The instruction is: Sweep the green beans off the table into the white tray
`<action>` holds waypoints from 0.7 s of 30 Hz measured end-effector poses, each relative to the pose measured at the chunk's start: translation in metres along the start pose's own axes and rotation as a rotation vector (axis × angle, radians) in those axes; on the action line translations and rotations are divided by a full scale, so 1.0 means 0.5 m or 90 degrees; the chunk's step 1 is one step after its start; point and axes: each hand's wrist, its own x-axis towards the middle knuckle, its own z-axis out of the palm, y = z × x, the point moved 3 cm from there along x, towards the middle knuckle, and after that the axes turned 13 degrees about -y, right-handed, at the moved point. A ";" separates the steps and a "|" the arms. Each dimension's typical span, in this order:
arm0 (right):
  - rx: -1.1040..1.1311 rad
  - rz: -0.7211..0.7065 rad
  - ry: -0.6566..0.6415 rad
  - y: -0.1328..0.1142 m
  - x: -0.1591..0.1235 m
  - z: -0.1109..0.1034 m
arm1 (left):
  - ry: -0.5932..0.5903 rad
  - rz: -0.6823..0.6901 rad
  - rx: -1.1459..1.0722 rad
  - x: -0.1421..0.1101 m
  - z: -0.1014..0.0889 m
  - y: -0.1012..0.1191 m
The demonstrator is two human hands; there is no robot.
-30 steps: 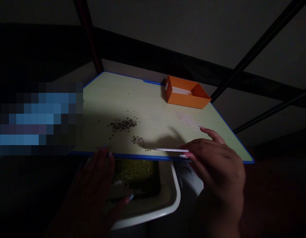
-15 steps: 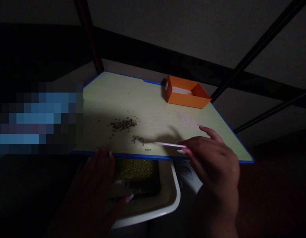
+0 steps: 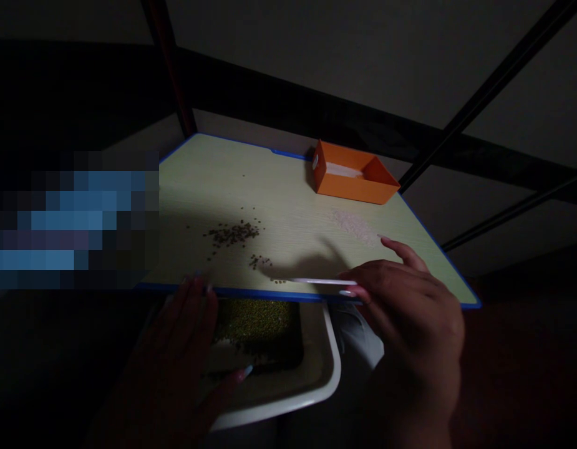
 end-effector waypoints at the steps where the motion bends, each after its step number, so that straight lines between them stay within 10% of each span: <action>1: 0.003 0.003 0.000 -0.001 -0.001 -0.001 | -0.003 -0.001 0.002 0.000 0.000 0.000; 21: 0.023 0.005 0.036 -0.017 -0.009 -0.011 | -0.006 0.022 0.023 -0.001 -0.006 0.005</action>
